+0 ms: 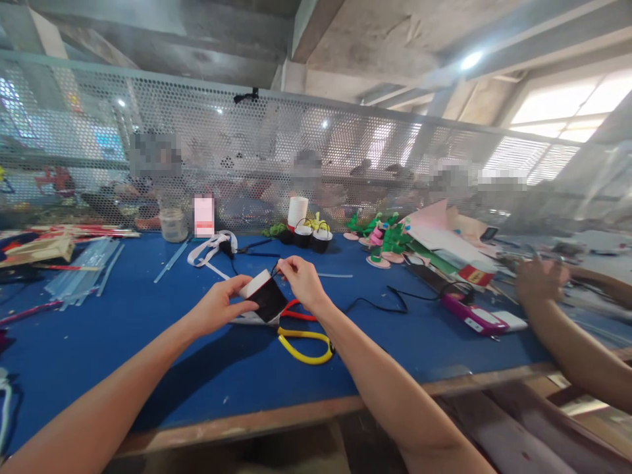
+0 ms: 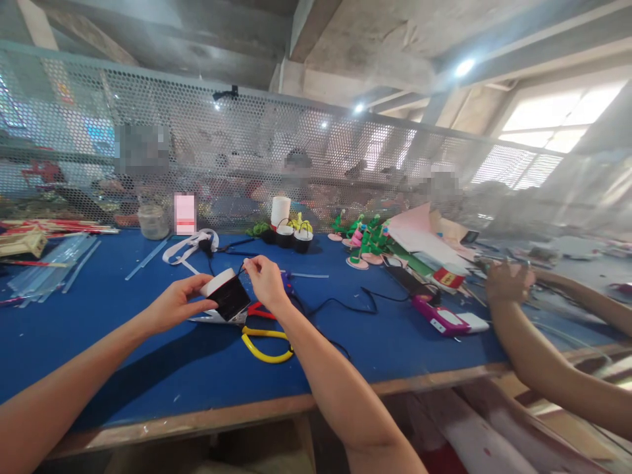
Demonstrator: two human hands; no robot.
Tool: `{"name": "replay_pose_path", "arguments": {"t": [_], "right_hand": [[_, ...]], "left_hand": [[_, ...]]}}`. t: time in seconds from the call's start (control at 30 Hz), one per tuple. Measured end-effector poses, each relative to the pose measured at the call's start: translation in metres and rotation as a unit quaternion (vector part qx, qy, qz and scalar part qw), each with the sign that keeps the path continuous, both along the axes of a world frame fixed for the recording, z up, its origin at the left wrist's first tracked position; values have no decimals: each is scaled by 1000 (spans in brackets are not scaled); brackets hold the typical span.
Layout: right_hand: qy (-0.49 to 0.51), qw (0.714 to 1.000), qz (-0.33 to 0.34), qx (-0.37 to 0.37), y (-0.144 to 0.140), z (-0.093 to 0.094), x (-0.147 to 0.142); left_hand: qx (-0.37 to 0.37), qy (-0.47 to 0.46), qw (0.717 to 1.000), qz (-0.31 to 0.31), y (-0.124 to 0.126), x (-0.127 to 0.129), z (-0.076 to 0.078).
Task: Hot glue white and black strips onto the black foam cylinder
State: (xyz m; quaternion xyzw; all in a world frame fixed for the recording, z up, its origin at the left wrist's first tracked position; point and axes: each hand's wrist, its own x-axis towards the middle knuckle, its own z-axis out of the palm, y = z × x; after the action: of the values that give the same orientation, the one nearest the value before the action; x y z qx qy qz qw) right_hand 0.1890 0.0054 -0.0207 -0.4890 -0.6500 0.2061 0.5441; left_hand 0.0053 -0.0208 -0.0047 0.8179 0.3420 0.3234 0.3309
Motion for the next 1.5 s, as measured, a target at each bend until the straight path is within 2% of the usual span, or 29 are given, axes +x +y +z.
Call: {"name": "replay_pose_path", "arguments": {"t": [0.37,0.5,0.7,0.9,1.07,1.27,1.5], "right_hand": [[-7,999,20,-43,-8,5,-7],[-19,999,13,-48,-11,5,-10],[-11,995,27,-98,-13,2,-16],[-90,995,-25,-35,-16,-4,-22],[-169,982,-71,44,-22,-8,-32],[-250,963,-100,27,-28,-7,-42],[-276,954,-106,57,-28,-11,-44]], "left_hand": [[-4,-17,1000,-6,-7,3,6],[20,3,1000,3,-7,2,5],[50,38,998,6,-3,0,2],[2,71,997,14,-5,3,0],[-8,17,998,66,-6,9,-4],[-42,-16,994,98,-7,13,-7],[-72,-51,992,95,-4,11,-9]]}}
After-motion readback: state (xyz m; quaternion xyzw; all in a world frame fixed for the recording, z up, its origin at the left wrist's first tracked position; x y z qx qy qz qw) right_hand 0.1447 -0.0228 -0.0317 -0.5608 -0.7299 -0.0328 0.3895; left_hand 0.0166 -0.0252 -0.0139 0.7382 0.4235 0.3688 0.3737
